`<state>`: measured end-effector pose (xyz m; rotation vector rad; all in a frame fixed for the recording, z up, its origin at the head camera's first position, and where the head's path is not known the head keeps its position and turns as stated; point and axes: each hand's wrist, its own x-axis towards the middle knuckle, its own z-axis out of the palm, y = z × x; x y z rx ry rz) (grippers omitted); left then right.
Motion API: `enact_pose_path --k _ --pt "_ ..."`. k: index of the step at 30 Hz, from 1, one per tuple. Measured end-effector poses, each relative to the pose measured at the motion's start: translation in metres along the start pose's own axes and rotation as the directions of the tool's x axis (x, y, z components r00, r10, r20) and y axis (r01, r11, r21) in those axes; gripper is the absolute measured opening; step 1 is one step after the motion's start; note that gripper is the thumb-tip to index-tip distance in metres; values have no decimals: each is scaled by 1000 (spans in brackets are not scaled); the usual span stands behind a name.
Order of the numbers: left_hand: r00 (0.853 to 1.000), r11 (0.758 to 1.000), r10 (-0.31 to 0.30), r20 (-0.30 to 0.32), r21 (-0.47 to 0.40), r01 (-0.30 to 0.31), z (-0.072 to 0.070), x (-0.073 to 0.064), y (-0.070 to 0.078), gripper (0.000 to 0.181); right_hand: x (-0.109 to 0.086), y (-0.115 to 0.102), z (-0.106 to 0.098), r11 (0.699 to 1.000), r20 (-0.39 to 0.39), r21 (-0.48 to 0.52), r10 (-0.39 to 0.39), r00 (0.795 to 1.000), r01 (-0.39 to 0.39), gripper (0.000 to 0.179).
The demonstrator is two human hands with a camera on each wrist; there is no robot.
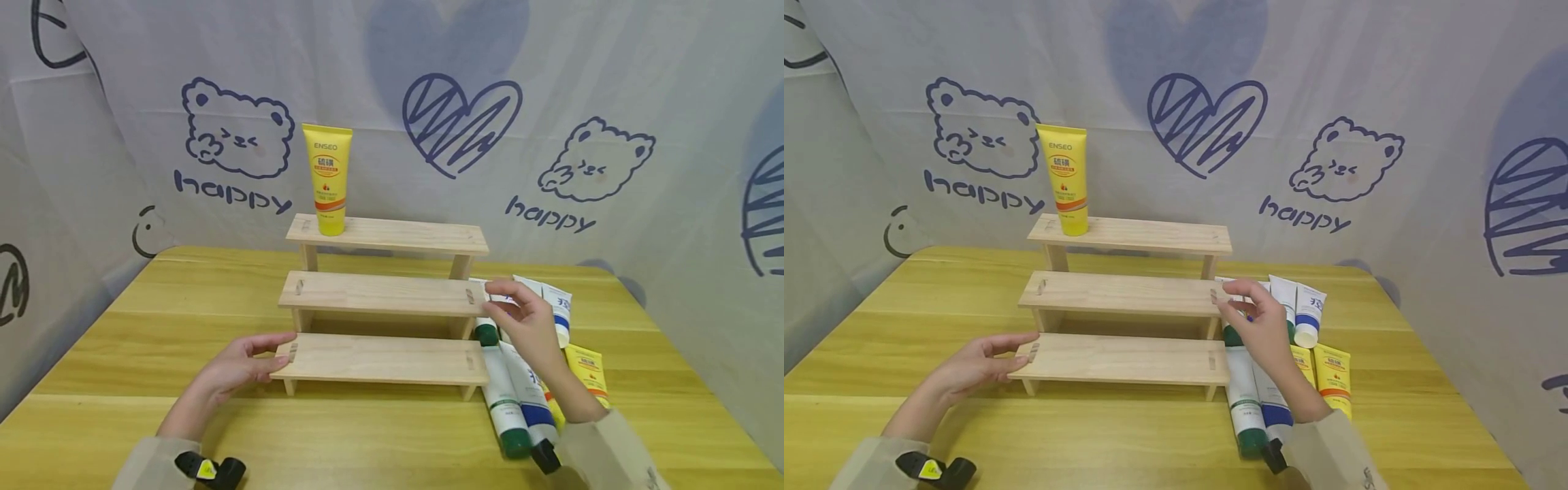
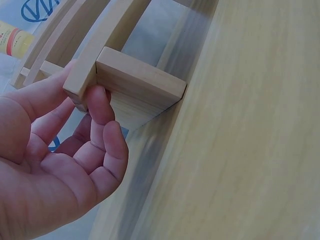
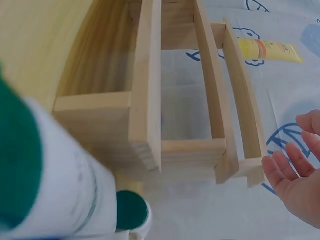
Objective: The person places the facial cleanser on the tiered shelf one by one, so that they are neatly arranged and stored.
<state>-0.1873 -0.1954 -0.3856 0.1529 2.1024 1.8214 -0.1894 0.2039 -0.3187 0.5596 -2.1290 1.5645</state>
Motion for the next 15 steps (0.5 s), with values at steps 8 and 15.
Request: enact_pose_path --k 8,15 --pt "1000 1000 1 -5 6 -1 0 -1 0 52 -17 8 -20 1000 -18 -25 2 1000 -3 21" --pt "1000 1000 -6 -8 8 6 1 0 1 52 -32 16 -40 996 -20 -83 38 999 -40 20"
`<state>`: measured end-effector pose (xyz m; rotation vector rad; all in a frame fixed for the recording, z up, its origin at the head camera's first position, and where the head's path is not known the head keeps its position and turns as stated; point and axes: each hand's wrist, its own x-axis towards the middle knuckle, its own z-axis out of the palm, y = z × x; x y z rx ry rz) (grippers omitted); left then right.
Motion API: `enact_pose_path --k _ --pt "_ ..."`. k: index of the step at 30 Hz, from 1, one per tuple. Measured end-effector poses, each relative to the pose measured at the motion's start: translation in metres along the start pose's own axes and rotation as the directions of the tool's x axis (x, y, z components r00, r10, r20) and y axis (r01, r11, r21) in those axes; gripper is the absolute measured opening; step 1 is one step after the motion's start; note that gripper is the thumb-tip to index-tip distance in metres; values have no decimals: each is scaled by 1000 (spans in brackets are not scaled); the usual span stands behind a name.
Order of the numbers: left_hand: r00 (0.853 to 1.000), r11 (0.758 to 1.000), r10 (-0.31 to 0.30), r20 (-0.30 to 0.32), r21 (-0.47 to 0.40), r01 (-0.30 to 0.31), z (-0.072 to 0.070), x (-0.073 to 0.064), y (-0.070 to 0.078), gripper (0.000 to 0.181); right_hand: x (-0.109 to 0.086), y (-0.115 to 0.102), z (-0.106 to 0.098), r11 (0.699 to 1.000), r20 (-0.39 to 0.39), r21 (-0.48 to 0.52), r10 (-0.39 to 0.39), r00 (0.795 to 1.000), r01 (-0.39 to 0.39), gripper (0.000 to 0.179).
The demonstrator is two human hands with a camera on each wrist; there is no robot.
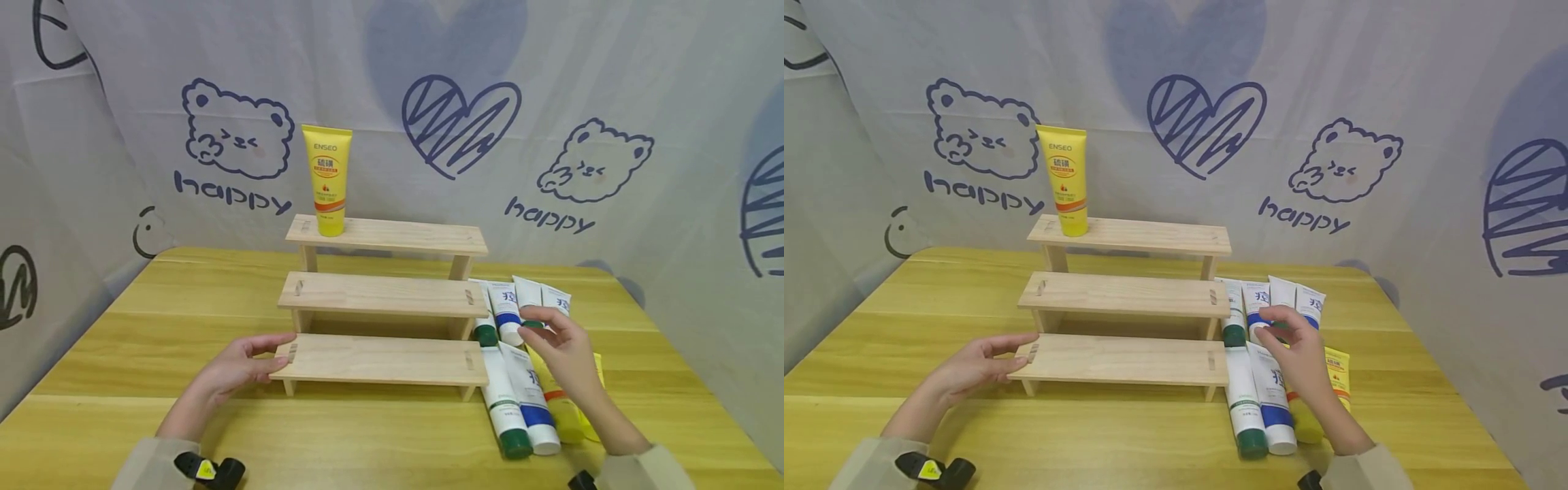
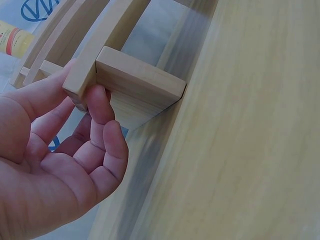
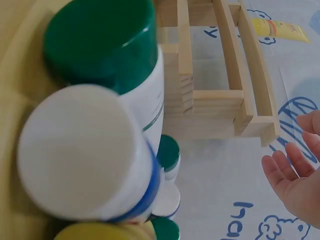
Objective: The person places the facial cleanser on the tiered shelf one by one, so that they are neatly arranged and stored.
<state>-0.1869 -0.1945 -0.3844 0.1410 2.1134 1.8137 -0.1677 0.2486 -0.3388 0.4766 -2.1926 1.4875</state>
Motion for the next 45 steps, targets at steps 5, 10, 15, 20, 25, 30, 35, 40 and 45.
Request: enact_pose_path --k 5,10,15,20,25,30,35,40,45 --pt "1000 1000 -6 2 -5 6 0 1 0 53 -11 36 -18 1000 4 -13 -26 1000 26 21" --pt "1000 1000 -5 6 -14 5 0 1 -1 52 -25 82 -39 999 7 -26 21 1000 -20 24" --pt "1000 1000 2 11 -8 -2 0 1 -2 53 -37 107 -56 991 -21 -72 113 993 -114 27" --pt "1000 1000 1 23 -19 0 -1 0 -2 53 -47 111 -71 986 -42 -114 118 992 -122 25" --pt "1000 1000 -1 31 -28 2 -1 1 -2 53 -58 113 -84 959 -51 -238 148 988 -156 25" --pt "999 1000 9 34 -20 -8 -1 1 -3 53 -66 112 -95 911 -46 -353 212 976 -214 29" --pt "999 1000 10 45 -28 -9 -2 -1 -2 53 -67 89 -97 829 -9 -453 364 931 -329 39" --pt "998 999 17 67 -36 -15 -2 -2 -3 53 -62 57 -93 784 60 -499 457 887 -370 44" --pt "998 999 22 61 -35 -19 -2 -1 -3 53 -60 50 -95 747 114 -541 521 846 -387 48"
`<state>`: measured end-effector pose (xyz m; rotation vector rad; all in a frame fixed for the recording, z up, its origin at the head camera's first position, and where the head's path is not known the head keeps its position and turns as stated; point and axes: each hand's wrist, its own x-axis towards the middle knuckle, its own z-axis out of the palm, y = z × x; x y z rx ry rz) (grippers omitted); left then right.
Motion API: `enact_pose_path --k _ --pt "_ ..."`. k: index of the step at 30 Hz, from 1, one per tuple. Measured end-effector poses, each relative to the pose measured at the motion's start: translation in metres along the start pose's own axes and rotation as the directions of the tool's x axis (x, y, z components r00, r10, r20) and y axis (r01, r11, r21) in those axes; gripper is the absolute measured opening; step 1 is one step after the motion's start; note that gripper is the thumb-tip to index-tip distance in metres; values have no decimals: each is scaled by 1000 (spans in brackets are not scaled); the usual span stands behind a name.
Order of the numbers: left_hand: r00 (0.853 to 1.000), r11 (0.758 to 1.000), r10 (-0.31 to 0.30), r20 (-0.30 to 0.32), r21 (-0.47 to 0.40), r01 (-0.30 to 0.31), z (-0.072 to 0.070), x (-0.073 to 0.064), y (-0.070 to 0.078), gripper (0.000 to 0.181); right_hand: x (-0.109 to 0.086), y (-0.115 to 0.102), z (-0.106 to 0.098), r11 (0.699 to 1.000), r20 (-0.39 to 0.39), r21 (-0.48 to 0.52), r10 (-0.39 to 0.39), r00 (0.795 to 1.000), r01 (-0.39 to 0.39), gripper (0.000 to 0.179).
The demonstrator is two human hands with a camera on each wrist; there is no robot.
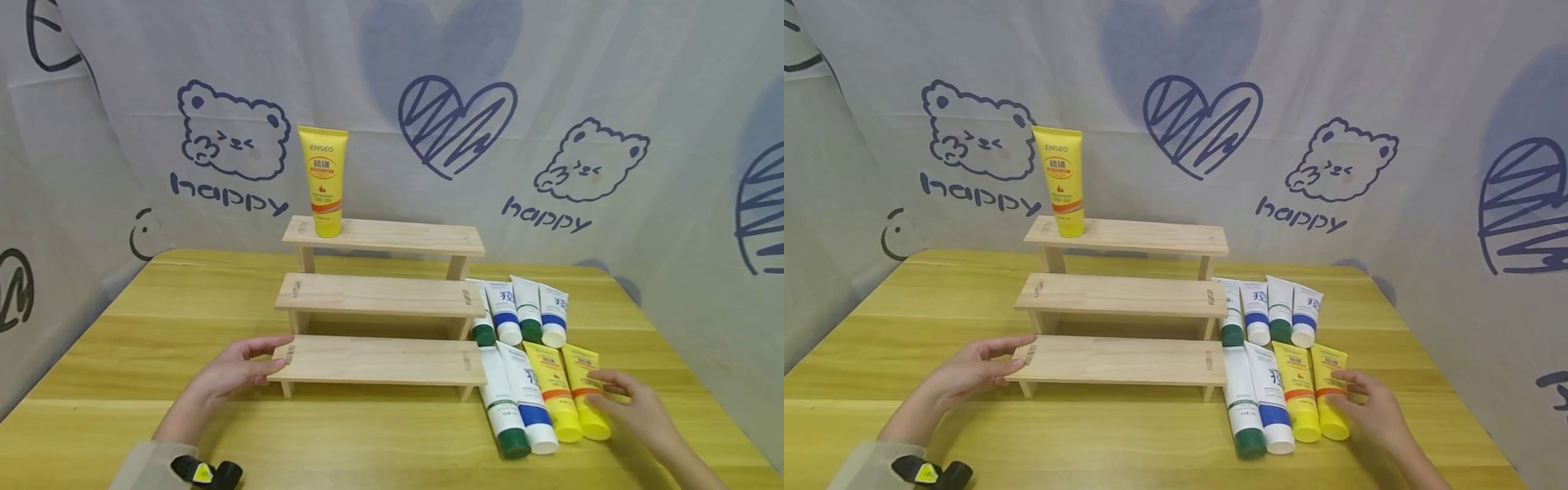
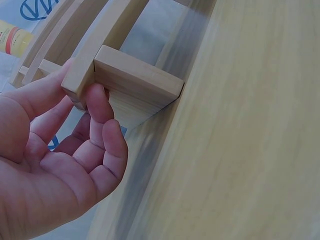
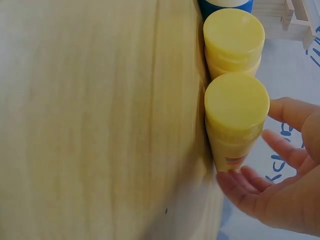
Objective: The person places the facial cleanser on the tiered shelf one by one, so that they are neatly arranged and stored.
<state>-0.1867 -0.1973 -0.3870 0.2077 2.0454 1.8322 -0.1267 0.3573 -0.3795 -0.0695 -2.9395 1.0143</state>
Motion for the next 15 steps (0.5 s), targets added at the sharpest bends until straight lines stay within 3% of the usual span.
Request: enact_pose_path --k 4,8,15 --pt "1000 1000 -7 -22 3 7 1 1 1 53 3 3 -1 996 100 47 67 993 -72 54" --pt "999 1000 -13 -31 10 13 2 1 2 54 8 5 -2 982 176 87 150 973 -167 62" --pt "999 1000 -10 -30 20 11 2 0 1 54 12 4 -3 956 215 129 234 948 -265 68"
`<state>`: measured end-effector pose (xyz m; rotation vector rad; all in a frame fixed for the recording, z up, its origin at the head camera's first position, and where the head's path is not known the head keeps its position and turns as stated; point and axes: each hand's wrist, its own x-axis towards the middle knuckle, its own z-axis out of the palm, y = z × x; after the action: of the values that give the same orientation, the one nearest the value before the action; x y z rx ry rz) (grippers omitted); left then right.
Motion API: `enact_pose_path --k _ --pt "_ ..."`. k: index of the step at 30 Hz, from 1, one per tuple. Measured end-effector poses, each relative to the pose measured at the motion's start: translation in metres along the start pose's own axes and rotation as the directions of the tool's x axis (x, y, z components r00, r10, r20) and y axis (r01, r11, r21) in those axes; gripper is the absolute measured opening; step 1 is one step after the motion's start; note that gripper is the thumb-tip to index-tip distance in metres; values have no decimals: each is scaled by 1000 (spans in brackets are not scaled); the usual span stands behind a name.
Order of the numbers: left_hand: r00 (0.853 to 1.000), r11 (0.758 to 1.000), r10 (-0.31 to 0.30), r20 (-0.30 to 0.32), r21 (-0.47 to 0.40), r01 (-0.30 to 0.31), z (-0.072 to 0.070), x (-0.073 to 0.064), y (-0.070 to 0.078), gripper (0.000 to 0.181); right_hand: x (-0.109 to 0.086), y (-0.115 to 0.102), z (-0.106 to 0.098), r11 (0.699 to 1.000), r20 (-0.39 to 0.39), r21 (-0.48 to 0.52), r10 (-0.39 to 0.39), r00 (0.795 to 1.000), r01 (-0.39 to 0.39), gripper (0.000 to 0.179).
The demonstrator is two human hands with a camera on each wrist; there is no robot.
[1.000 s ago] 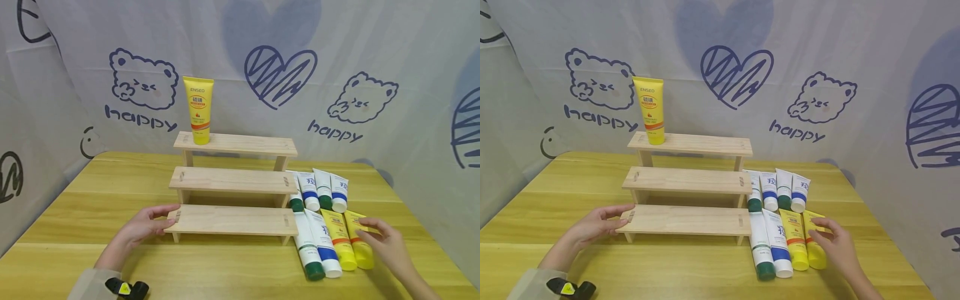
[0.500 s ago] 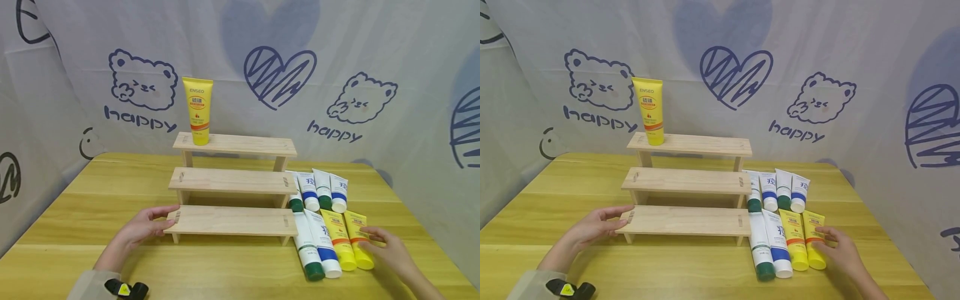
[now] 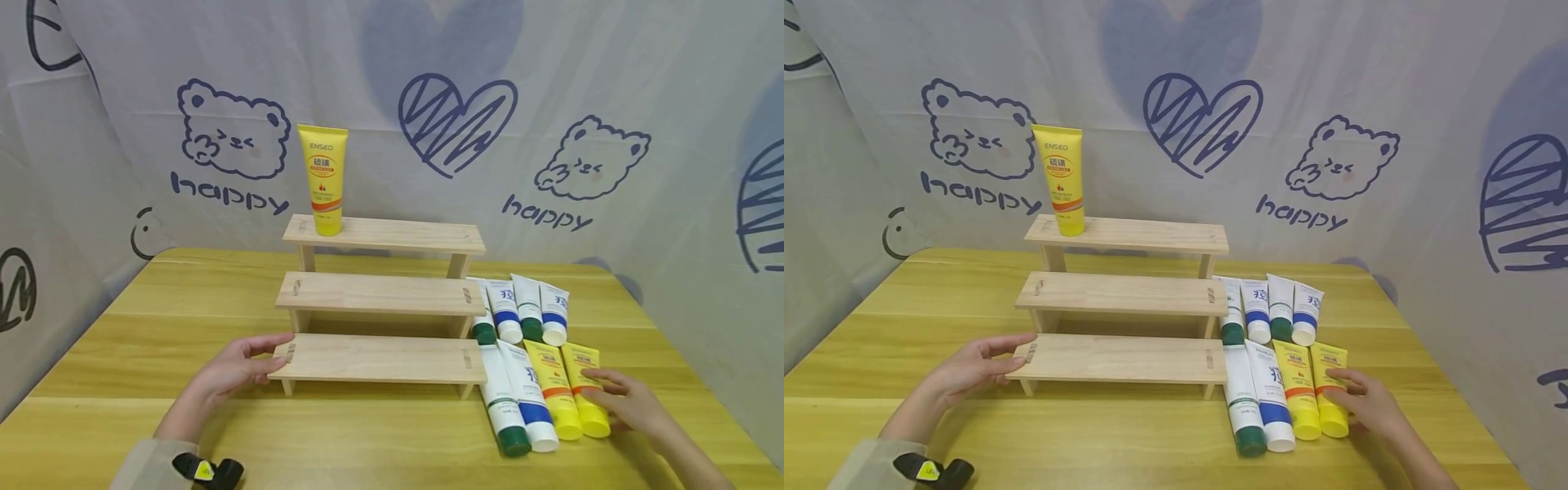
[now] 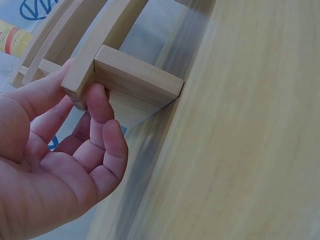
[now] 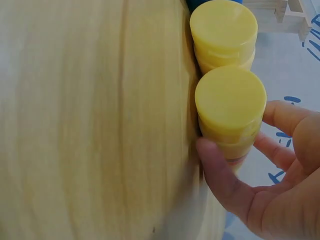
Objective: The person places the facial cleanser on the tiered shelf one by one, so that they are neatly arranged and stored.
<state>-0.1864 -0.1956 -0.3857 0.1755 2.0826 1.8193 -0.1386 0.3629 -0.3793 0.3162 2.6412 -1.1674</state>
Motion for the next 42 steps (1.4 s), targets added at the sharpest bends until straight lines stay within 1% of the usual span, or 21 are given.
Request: enact_pose_path --k 4,8,11,13,15,16,17,18,20,22,24,32,37,40,42 --pt "1000 1000 -3 0 -1 3 0 0 0 54 0 0 1 999 -7 33 12 1000 -11 71" --pt "1000 1000 -7 -1 -1 7 0 0 1 54 2 5 0 998 -28 57 8 1000 -7 70" --pt "1000 1000 -6 -5 1 7 0 0 1 54 5 11 -4 996 -35 84 -20 999 22 69" --pt "1000 1000 -6 -6 2 6 0 0 1 54 7 15 -8 990 -35 136 -44 998 48 62" --pt "1000 1000 -5 -5 0 5 0 0 1 54 10 18 -11 982 -36 176 -64 997 69 49" --pt "1000 1000 -7 -7 0 7 0 0 1 54 11 18 -13 978 -32 192 -76 997 81 48" --pt "1000 1000 -8 -8 -1 8 0 0 1 54 12 17 -14 974 -37 207 -81 996 87 43" --pt "1000 1000 -9 -8 -4 9 0 0 1 54 12 15 -14 973 -41 212 -84 996 91 42" --pt "1000 1000 -6 -5 0 6 1 0 1 54 10 8 -15 974 -45 201 -93 995 100 51" --pt "1000 1000 -9 -10 -1 9 1 0 1 53 7 -1 -13 977 -54 183 -105 993 113 63" --pt "1000 1000 -6 -6 2 6 1 0 2 53 4 -10 -12 977 -63 176 -116 991 125 67" --pt "1000 1000 -3 -1 -2 3 0 0 2 52 2 -33 -8 958 -78 200 -195 978 207 71" --pt "1000 1000 -6 1 -14 6 0 -1 2 52 4 -43 -5 949 -98 209 -221 970 237 73" --pt "1000 1000 -2 10 -21 2 0 0 2 51 4 -50 -4 939 -118 229 -235 965 257 72" --pt "1000 1000 6 19 -25 -5 -1 0 1 51 5 -54 -3 927 -124 246 -259 958 283 70"
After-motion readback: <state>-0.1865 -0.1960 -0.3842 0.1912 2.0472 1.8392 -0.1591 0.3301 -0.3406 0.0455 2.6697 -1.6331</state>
